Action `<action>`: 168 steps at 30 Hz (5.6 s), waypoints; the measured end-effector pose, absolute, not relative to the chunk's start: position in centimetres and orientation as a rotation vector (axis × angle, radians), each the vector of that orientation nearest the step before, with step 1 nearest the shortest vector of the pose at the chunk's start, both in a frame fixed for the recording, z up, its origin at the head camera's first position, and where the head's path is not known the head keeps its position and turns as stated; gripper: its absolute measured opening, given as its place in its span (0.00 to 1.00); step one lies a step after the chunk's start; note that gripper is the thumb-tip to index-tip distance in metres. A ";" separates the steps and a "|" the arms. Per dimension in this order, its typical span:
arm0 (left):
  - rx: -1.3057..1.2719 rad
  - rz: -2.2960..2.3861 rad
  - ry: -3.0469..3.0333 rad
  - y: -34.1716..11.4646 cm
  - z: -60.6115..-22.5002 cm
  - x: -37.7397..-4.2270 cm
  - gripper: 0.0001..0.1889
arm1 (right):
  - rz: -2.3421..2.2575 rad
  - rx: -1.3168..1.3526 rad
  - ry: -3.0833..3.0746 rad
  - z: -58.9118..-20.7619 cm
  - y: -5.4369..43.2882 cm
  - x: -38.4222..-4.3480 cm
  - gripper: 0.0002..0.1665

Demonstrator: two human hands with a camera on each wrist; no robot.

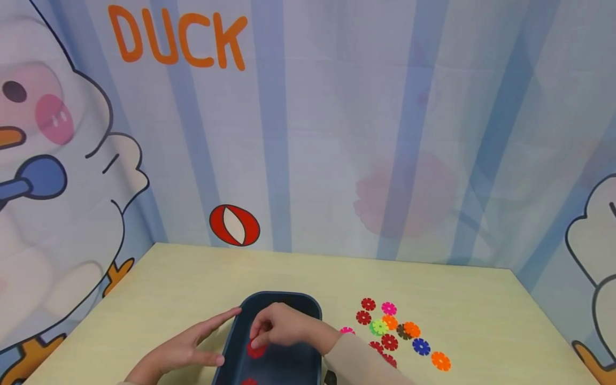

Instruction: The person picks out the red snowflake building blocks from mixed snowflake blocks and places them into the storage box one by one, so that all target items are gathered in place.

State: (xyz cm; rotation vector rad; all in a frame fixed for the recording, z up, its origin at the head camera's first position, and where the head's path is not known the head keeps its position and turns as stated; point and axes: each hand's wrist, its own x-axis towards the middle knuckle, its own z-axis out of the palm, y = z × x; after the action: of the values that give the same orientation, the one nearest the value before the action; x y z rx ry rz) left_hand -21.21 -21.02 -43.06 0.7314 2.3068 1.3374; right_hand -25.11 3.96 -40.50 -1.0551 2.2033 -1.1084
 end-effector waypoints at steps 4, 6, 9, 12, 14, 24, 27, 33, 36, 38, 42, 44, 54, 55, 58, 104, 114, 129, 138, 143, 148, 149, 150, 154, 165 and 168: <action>0.731 1.353 2.296 -21.1 -43.1 -21.2 0.41 | -1.102 -1.006 2.177 -41.0 3.3 -25.1 0.02; 0.737 1.360 2.292 -21.2 -43.2 -21.2 0.40 | -1.084 -0.989 2.181 -41.2 3.1 -25.1 0.02; 0.741 1.361 2.294 -21.2 -43.2 -21.2 0.40 | -1.062 -0.955 2.193 -41.6 3.1 -25.2 0.02; 0.733 1.363 2.294 -21.2 -43.2 -21.3 0.40 | -1.051 -0.929 2.196 -42.2 3.1 -25.3 0.02; 0.729 1.364 2.295 -21.2 -43.3 -21.3 0.41 | -1.048 -0.915 2.195 -42.6 3.0 -25.3 0.02; 0.781 1.349 2.330 -21.5 -43.4 -21.3 0.39 | -0.991 -0.894 2.217 -43.1 2.6 -25.1 0.03; 0.781 1.350 2.327 -21.5 -43.4 -21.3 0.38 | -1.000 -0.895 2.223 -43.1 2.6 -25.0 0.04; 0.785 1.356 2.321 -21.5 -43.4 -21.3 0.39 | -0.991 -0.886 2.243 -43.0 2.6 -24.9 0.03; 0.780 1.356 2.319 -21.4 -43.3 -21.2 0.39 | -0.998 -0.903 2.249 -42.8 2.7 -24.9 0.03; 0.780 1.358 2.315 -21.3 -43.3 -21.2 0.40 | -1.008 -0.927 2.246 -42.5 2.9 -24.9 0.04; 0.797 1.362 2.310 -21.2 -43.3 -21.3 0.39 | -1.039 -0.979 2.225 -41.2 3.6 -25.1 0.06; 0.811 1.362 2.311 -21.2 -43.3 -21.3 0.39 | -1.055 -1.003 2.217 -40.3 4.2 -25.1 0.08; 0.800 1.375 2.307 -21.2 -43.6 -21.3 0.40 | -1.169 -1.047 2.197 -36.8 8.6 -24.6 0.14; 0.799 1.379 2.305 -21.2 -43.6 -21.3 0.40 | -1.190 -1.035 2.191 -36.6 9.3 -24.5 0.14; 0.793 1.385 2.303 -21.1 -43.6 -21.3 0.41 | -1.225 -1.029 2.207 -36.2 11.2 -24.5 0.14; 0.787 1.371 2.323 -21.2 -43.4 -21.3 0.41 | -0.992 -0.720 2.421 -43.7 19.0 -25.2 0.14; 0.771 1.370 2.323 -21.2 -43.3 -21.1 0.42 | -0.922 -0.730 2.445 -43.8 18.9 -25.2 0.13; 0.723 1.366 2.328 -21.0 -43.4 -21.2 0.42 | -0.952 -0.729 2.434 -43.5 18.9 -25.2 0.13; 0.735 1.377 2.316 -21.1 -43.6 -21.2 0.42 | -1.044 -0.746 2.365 -43.1 19.3 -25.2 0.04; 0.733 1.384 2.309 -21.1 -43.6 -21.2 0.42 | -1.030 -0.764 2.347 -41.7 19.2 -25.1 0.04; 0.727 1.382 2.308 -21.0 -43.6 -21.2 0.42 | -1.006 -0.811 2.366 -39.6 19.0 -25.3 0.02; 0.727 1.380 2.308 -21.0 -43.6 -21.2 0.42 | -0.999 -0.815 2.375 -39.2 19.0 -25.4 0.03; 0.728 1.379 2.308 -21.0 -43.5 -21.2 0.42 | -0.996 -0.821 2.383 -38.8 18.9 -25.5 0.03; 0.732 1.381 2.309 -21.1 -43.5 -21.2 0.42 | -0.983 -0.861 2.400 -37.2 18.5 -25.9 0.03; 0.755 1.385 2.299 -21.2 -43.7 -21.4 0.42 | -1.050 -0.991 2.343 -36.4 14.5 -26.3 0.03; 0.741 1.384 2.301 -21.2 -43.6 -21.3 0.42 | -1.081 -1.007 2.302 -36.9 12.9 -26.4 0.03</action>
State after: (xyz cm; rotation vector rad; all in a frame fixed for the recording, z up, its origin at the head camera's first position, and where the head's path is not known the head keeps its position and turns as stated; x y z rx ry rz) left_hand -21.34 -21.16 -43.59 0.7406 2.3012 1.3839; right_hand -26.35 12.94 -36.87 -1.0074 2.3017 -1.0808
